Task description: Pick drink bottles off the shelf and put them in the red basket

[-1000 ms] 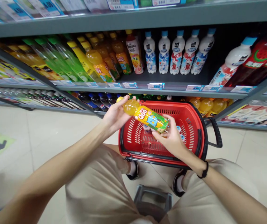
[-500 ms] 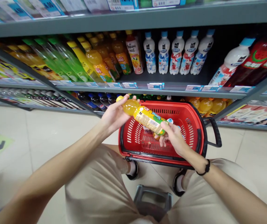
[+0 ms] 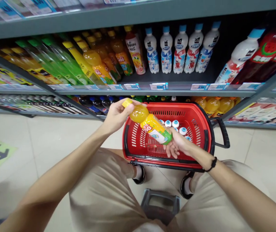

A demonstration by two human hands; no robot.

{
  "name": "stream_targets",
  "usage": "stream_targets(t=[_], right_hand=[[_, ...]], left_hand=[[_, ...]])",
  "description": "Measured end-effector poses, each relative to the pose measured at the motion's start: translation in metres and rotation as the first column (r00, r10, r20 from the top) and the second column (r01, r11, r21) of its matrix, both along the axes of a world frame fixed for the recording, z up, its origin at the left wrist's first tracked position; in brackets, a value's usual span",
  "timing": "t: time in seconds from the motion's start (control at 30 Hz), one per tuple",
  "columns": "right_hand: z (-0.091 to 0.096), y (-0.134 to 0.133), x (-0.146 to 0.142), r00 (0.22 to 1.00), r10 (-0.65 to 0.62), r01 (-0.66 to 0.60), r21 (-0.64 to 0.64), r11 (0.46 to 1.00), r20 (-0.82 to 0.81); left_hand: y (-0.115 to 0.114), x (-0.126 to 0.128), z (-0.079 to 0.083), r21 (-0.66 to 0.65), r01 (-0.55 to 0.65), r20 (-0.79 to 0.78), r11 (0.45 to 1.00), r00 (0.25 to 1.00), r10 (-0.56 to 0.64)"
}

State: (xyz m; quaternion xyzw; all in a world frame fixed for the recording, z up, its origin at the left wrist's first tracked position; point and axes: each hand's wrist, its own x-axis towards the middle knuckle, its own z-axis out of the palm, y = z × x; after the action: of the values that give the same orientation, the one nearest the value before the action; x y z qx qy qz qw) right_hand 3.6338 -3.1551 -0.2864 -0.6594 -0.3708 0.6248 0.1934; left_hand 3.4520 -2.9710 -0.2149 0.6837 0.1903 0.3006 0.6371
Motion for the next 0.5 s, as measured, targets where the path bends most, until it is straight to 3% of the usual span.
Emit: stream_targets(t=[0.03, 0.07, 0.13, 0.17, 0.23, 0.3, 0.33, 0.4, 0.5], right_hand=[[-0.001, 0.001, 0.001, 0.965, 0.102, -0.110, 0.019, 0.994, 0.241], [-0.003, 0.001, 0.003, 0.874, 0.178, -0.206, 0.012, 0.979, 0.452], [-0.005, 0.000, 0.009, 0.683, 0.246, -0.305, -0.038, 0.952, 0.688], [-0.007, -0.001, 0.011, 0.639, 0.261, -0.313, -0.065, 0.947, 0.724], [-0.010, -0.003, 0.016, 0.605, 0.316, -0.319, -0.142, 0.937, 0.731], [-0.012, -0.004, 0.018, 0.582, 0.379, -0.345, -0.203, 0.916, 0.719], [-0.012, -0.004, 0.017, 0.574, 0.399, -0.362, -0.215, 0.907, 0.715], [-0.011, -0.004, 0.016, 0.560, 0.415, -0.397, -0.207, 0.894, 0.718], [-0.007, -0.004, 0.013, 0.550, 0.411, -0.433, -0.173, 0.885, 0.726]], left_hand=[[-0.001, 0.000, -0.003, 0.047, -0.005, -0.039, 0.999, 0.999, 0.007], [-0.002, -0.001, -0.007, 0.113, 0.011, -0.094, 0.994, 0.996, 0.000], [-0.004, -0.001, -0.019, 0.300, 0.104, -0.240, 0.948, 0.970, -0.030], [-0.004, -0.001, -0.028, 0.409, 0.181, -0.332, 0.894, 0.943, -0.039], [-0.005, 0.002, -0.048, 0.574, 0.404, -0.556, 0.712, 0.831, -0.024], [-0.005, 0.008, -0.070, 0.580, 0.638, -0.757, 0.507, 0.652, 0.045], [-0.005, 0.011, -0.082, 0.541, 0.722, -0.819, 0.431, 0.568, 0.078], [-0.004, 0.019, -0.104, 0.468, 0.808, -0.880, 0.357, 0.465, 0.099], [-0.001, 0.029, -0.134, 0.402, 0.854, -0.914, 0.331, 0.395, 0.091]])
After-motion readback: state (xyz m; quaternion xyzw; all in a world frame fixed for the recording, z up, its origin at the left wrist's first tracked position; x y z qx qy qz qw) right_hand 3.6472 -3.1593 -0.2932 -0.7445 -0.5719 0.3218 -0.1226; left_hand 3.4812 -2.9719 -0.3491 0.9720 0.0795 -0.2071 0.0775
